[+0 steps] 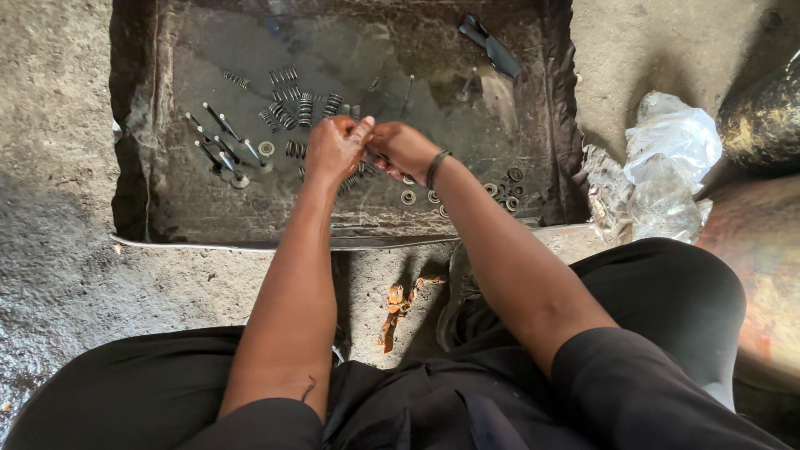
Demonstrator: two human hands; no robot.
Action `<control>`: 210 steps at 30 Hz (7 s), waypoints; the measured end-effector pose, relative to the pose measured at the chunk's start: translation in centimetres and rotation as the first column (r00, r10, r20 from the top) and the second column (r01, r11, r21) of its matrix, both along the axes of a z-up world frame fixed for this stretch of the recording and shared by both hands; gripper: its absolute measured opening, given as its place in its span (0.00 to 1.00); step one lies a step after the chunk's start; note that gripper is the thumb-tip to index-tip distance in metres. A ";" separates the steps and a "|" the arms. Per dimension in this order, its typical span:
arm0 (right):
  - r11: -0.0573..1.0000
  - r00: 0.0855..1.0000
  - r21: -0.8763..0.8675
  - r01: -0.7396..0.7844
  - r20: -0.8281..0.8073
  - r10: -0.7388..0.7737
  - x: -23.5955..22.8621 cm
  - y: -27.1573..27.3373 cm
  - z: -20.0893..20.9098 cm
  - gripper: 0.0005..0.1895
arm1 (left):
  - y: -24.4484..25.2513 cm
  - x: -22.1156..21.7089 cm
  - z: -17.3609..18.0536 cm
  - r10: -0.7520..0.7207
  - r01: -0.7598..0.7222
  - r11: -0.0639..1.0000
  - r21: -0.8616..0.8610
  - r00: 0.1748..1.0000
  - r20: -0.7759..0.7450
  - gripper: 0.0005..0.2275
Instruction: The person sits on the floor and assembles small mechanical components by hand. They pick up metal rods, springs, and washers from a tray, insert the springs onto the rods, and attach washers to the ends. The assembled units are placed back onto the tray.
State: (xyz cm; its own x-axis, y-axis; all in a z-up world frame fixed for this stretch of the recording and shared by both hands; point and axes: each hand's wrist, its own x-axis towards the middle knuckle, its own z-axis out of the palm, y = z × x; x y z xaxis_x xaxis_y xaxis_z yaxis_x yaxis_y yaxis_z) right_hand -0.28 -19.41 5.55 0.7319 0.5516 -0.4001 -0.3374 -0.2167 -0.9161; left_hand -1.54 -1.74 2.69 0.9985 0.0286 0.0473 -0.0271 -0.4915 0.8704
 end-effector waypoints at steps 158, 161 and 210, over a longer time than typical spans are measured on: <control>0.915 0.689 -0.232 0.330 0.722 -0.065 -1.6 -0.3 -2.9 0.11 | -1.1 0.8 -4.2 -0.187 0.041 0.730 -0.682 0.972 -0.141 0.11; 0.980 0.982 0.116 0.162 0.079 -0.172 -1.6 -1.0 -2.4 0.12 | 0.2 0.3 -3.2 -0.371 0.181 0.572 -0.800 0.927 -0.056 0.13; 0.631 0.567 -0.239 0.738 -0.286 -0.772 8.7 -14.0 -27.1 0.14 | 1.3 3.4 -19.5 0.166 -0.636 0.357 -0.684 0.764 -0.623 0.06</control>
State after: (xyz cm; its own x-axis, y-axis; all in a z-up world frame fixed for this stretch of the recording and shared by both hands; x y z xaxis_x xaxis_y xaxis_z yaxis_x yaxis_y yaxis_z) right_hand 8.43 -33.40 -21.55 0.6766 -0.1871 -0.7122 -0.6855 0.1931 -0.7020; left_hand 1.84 -0.47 -16.82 0.7502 0.2198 -0.6236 0.3862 0.6198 0.6831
